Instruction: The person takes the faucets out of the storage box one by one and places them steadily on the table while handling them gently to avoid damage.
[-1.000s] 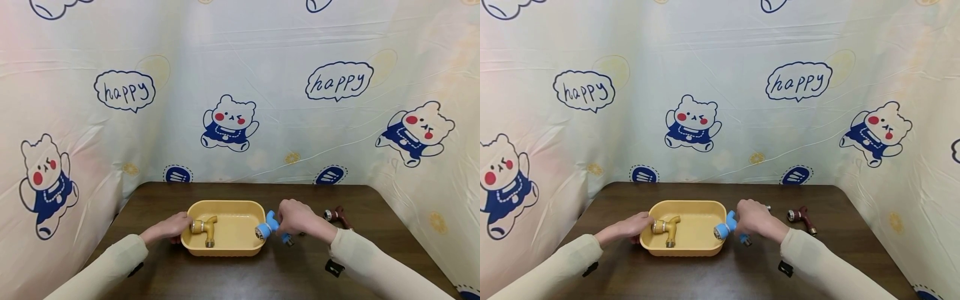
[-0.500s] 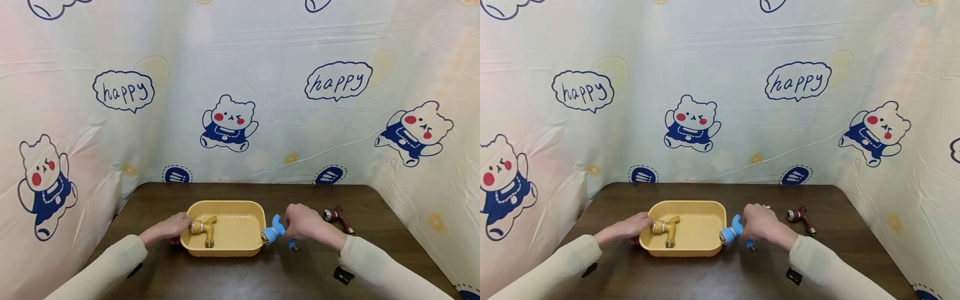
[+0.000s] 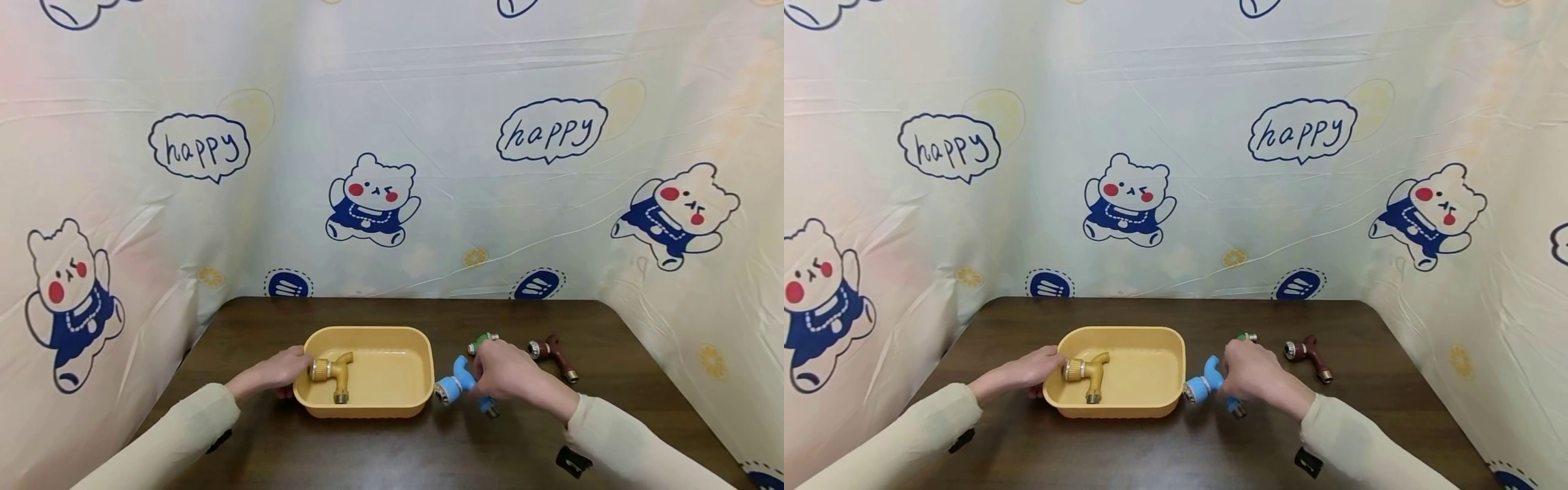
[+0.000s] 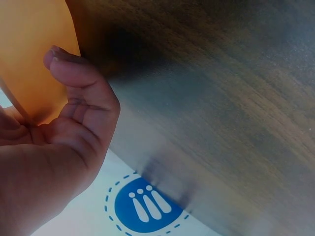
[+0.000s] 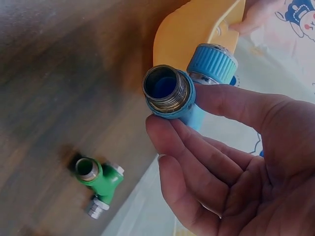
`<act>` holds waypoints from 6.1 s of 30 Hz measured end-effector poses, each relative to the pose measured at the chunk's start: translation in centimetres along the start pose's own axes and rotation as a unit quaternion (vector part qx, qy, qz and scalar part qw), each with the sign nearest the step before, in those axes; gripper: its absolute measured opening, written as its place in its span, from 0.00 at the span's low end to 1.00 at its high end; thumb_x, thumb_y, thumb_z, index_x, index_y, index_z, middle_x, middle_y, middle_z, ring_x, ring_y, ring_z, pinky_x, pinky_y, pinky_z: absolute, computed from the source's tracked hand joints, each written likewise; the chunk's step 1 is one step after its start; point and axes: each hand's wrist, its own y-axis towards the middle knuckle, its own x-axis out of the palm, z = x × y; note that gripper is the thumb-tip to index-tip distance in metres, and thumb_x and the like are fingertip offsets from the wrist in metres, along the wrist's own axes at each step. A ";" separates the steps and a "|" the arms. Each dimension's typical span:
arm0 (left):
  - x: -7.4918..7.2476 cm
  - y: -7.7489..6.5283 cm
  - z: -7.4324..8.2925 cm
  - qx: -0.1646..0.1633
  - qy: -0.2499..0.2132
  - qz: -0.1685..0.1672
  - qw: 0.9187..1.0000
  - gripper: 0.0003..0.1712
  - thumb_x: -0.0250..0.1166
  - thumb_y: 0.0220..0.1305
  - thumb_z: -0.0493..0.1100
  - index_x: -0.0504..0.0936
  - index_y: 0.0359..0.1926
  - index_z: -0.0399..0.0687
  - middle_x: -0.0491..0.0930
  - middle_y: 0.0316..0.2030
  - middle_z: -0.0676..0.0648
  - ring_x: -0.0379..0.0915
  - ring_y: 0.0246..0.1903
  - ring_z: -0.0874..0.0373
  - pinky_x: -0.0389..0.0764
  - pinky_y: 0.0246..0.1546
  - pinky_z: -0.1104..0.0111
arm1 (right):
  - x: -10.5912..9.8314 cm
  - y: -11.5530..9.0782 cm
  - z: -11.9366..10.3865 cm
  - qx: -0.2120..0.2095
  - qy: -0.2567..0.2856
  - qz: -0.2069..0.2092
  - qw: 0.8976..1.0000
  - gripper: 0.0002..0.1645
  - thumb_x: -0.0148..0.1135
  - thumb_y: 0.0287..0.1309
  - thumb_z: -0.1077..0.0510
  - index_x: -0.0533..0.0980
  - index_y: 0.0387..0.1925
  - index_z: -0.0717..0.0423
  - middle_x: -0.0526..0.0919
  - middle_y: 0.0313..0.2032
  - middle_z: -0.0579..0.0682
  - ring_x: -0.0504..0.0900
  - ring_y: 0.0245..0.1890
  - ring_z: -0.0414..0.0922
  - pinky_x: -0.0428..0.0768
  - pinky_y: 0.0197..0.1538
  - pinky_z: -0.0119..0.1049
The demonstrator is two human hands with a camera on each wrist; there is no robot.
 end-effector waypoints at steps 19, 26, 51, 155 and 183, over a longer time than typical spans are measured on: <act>0.1 1.0 -1.5 0.023 0.021 0.002 1.000 0.17 0.46 0.75 0.47 0.72 0.43 0.37 0.80 0.20 0.43 0.76 0.14 0.53 0.79 0.12 0.60 | 0.5 -1.2 1.1 0.011 0.011 -0.008 1.000 0.20 0.84 0.46 0.54 0.78 0.15 0.48 0.76 0.17 0.42 0.74 0.20 0.41 0.70 0.23 0.36; 0.2 3.3 -4.1 -0.001 0.009 -0.004 1.000 0.18 0.44 0.75 0.49 0.73 0.45 0.40 0.81 0.20 0.43 0.78 0.14 0.51 0.79 0.12 0.58 | 0.9 -1.4 1.6 0.025 0.003 -0.014 1.000 0.19 0.85 0.45 0.54 0.78 0.17 0.48 0.77 0.18 0.42 0.75 0.22 0.41 0.73 0.25 0.37; -0.3 -0.1 0.2 0.017 0.023 -0.001 1.000 0.15 0.45 0.74 0.44 0.73 0.43 0.37 0.80 0.20 0.42 0.77 0.14 0.52 0.79 0.13 0.61 | 2.4 -2.8 3.3 0.049 0.029 -0.017 0.998 0.20 0.84 0.42 0.56 0.77 0.13 0.49 0.76 0.16 0.42 0.72 0.19 0.40 0.67 0.23 0.35; -0.2 -1.4 1.7 0.007 0.006 -0.005 1.000 0.17 0.45 0.76 0.45 0.72 0.48 0.34 0.80 0.22 0.42 0.73 0.14 0.54 0.76 0.13 0.65 | 5.3 -5.1 7.5 0.117 0.158 -0.025 0.980 0.18 0.83 0.47 0.59 0.78 0.16 0.55 0.78 0.10 0.48 0.81 0.10 0.44 0.82 0.21 0.38; -0.4 -0.8 1.0 0.013 0.015 -0.011 1.000 0.17 0.46 0.76 0.45 0.72 0.47 0.34 0.81 0.21 0.42 0.75 0.15 0.53 0.79 0.14 0.62 | 5.3 -5.1 7.6 0.117 0.161 -0.034 0.979 0.18 0.81 0.48 0.59 0.78 0.16 0.55 0.78 0.10 0.49 0.80 0.10 0.44 0.81 0.18 0.38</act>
